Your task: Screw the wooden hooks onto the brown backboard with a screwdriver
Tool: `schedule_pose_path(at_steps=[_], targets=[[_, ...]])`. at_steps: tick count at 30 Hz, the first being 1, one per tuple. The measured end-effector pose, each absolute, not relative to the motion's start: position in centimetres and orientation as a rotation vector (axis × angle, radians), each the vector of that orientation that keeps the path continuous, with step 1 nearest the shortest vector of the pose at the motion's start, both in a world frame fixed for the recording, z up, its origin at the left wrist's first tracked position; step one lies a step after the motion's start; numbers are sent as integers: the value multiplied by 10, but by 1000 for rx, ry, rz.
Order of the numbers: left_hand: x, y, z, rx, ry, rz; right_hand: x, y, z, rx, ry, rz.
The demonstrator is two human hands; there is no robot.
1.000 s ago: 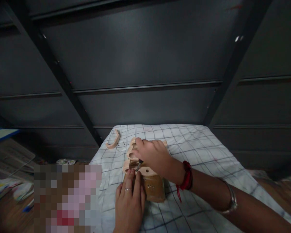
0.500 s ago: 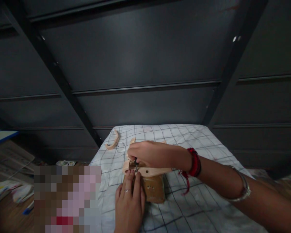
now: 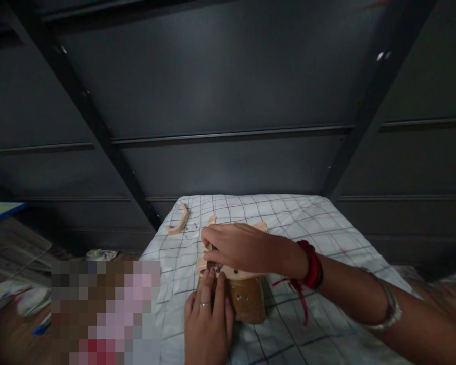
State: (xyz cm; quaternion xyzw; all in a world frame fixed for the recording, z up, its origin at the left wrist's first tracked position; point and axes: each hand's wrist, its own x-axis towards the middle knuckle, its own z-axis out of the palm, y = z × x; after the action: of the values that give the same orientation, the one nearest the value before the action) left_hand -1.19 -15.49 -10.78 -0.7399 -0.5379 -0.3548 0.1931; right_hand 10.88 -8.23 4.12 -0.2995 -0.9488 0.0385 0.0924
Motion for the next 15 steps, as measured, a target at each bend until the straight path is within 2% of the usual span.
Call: schedule_pose_path(at_steps=[3, 6, 8, 15], targets=[[-11, -154, -108, -2070, -1504, -1025, 115, -80, 56, -703, -2886, 494], [-11, -154, -108, -2056, -1500, -1036, 114, -76, 59, -762, -2884, 581], [-11, -154, -108, -2062, -1496, -1030, 110, -75, 52, -792, -2853, 486], [-12, -155, -110, -2079, -1503, -1029, 99, -81, 16, -1150, -2603, -311]])
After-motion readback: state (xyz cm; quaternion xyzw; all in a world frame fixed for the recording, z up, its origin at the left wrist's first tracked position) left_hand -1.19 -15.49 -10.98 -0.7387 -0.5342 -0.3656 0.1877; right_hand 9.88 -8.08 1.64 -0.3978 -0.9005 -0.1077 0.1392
